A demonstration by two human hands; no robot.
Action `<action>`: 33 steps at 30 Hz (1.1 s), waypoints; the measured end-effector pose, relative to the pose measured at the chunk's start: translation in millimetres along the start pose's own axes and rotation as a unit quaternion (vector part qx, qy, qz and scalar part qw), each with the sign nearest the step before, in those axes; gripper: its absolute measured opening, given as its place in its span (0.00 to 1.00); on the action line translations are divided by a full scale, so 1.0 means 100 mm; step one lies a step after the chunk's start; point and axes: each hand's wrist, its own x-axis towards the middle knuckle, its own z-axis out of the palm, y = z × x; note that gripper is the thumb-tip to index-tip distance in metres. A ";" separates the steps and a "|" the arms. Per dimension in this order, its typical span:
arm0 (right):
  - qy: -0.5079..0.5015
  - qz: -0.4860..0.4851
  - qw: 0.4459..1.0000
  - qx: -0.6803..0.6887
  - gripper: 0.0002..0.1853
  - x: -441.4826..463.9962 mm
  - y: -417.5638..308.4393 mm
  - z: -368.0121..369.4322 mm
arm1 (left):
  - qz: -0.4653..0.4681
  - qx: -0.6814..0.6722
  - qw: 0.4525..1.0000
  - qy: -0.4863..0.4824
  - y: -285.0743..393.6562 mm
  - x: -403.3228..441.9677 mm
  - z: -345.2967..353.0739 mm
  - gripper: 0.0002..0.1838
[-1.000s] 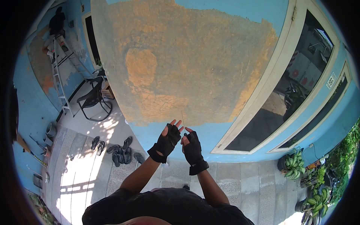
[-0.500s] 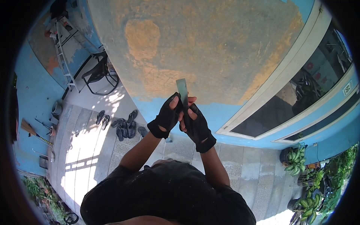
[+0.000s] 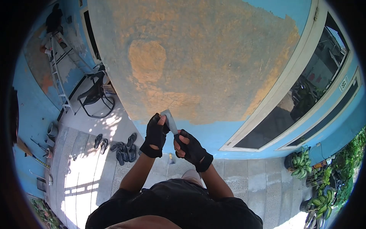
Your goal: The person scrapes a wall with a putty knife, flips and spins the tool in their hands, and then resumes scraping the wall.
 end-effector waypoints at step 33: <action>-0.004 0.085 0.991 -0.107 0.15 0.36 -0.20 0.02 | 0.074 0.141 0.987 -0.040 0.40 0.37 -0.51 0.13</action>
